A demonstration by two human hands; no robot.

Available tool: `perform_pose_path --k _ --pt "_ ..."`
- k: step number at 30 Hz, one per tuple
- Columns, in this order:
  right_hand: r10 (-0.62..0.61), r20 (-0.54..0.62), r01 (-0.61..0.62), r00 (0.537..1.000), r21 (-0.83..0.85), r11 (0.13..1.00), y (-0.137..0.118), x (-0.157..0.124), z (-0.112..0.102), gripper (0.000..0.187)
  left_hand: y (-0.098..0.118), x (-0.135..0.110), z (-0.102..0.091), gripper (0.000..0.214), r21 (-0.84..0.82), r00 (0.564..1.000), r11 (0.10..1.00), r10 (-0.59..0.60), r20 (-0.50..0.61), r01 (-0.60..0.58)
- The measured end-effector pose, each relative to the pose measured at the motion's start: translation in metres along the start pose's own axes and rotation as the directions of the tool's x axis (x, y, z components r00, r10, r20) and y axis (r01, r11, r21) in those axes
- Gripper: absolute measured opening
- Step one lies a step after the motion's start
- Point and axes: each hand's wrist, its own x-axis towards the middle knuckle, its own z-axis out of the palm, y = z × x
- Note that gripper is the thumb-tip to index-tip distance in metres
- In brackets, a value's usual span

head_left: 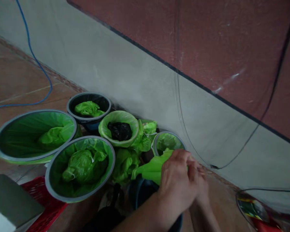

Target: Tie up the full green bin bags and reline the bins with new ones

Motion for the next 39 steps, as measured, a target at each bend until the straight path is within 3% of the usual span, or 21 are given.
perform_pose_path --k 1,4,7,9,11,13,14,15,17,19,21,25,29,31,34,39 --pt "-0.037 -0.005 0.036 0.999 -0.098 0.995 -0.013 0.002 -0.009 0.014 0.0 0.001 -0.002 0.031 0.01 1.0 1.0 -0.006 -0.016 0.006" --pt "-0.094 -0.033 0.086 0.995 -0.183 0.979 -0.05 -0.001 -0.035 0.017 0.003 0.004 -0.006 0.04 0.043 0.999 0.999 0.001 -0.039 0.001" --pt "-0.112 0.009 0.111 0.994 -0.237 0.965 -0.076 -0.013 -0.05 0.021 0.01 0.002 -0.005 0.055 0.058 0.991 0.997 0.044 0.129 -0.052" --pt "-0.138 0.028 0.14 0.99 -0.241 0.96 -0.086 -0.019 -0.054 0.025 0.015 -0.004 0.0 0.072 0.046 0.937 0.992 0.099 0.336 -0.121" --pt "-0.167 0.028 0.169 0.986 -0.233 0.958 -0.092 -0.02 -0.057 0.028 0.016 -0.01 0.01 0.081 0.019 0.85 0.985 0.14 0.508 -0.173" --pt "-0.169 0.033 0.172 0.985 -0.197 0.965 -0.097 -0.018 -0.064 0.03 0.014 -0.015 0.023 0.063 0.0 0.794 0.988 0.124 0.596 -0.154" --pt "-0.167 0.039 0.171 0.985 -0.16 0.972 -0.1 -0.016 -0.069 0.032 0.012 -0.016 0.029 0.048 -0.009 0.786 0.994 0.094 0.611 -0.113" --pt "-0.169 0.042 0.172 0.985 -0.113 0.978 -0.102 -0.014 -0.076 0.035 0.008 -0.016 0.035 0.035 -0.02 0.793 0.998 0.054 0.607 -0.053" --pt "-0.181 0.014 0.182 0.983 -0.025 0.983 -0.104 -0.011 -0.095 0.04 0.002 -0.011 0.043 0.028 -0.075 0.849 0.991 -0.055 0.525 0.11" --pt "-0.175 -0.038 0.175 0.984 0.001 0.985 -0.102 -0.011 -0.115 0.044 -0.003 -0.003 0.047 0.032 -0.202 0.912 0.938 -0.196 0.36 0.281" --pt "-0.134 -0.054 0.132 0.989 -0.04 0.99 -0.094 -0.017 -0.13 0.049 -0.005 0.005 0.048 0.033 -0.372 0.925 0.848 -0.33 0.188 0.378" --pt "-0.075 0.076 0.085 0.994 -0.135 0.987 -0.071 -0.036 -0.132 0.057 -0.003 0.01 0.052 0.036 -0.547 0.898 0.741 -0.437 0.049 0.39" --pt "-0.076 0.165 0.105 0.983 -0.17 0.98 -0.054 -0.048 -0.118 0.043 0.0 -0.001 0.064 0.041 -0.489 0.919 0.788 -0.388 0.078 0.374" --pt "-0.065 0.092 0.079 0.994 -0.157 0.984 -0.051 -0.045 -0.12 0.03 0.001 -0.007 0.066 0.043 -0.438 0.928 0.822 -0.362 0.093 0.364" --pt "-0.122 -0.111 0.117 0.986 -0.051 0.992 -0.055 -0.035 -0.137 0.027 0.003 -0.009 0.06 0.043 -0.387 0.928 0.847 -0.364 0.075 0.363" --pt "-0.199 -0.408 0.237 0.891 0.045 0.97 -0.074 -0.019 -0.178 0.02 0.005 -0.002 0.032 0.039 -0.365 0.926 0.86 -0.378 0.01 0.356"
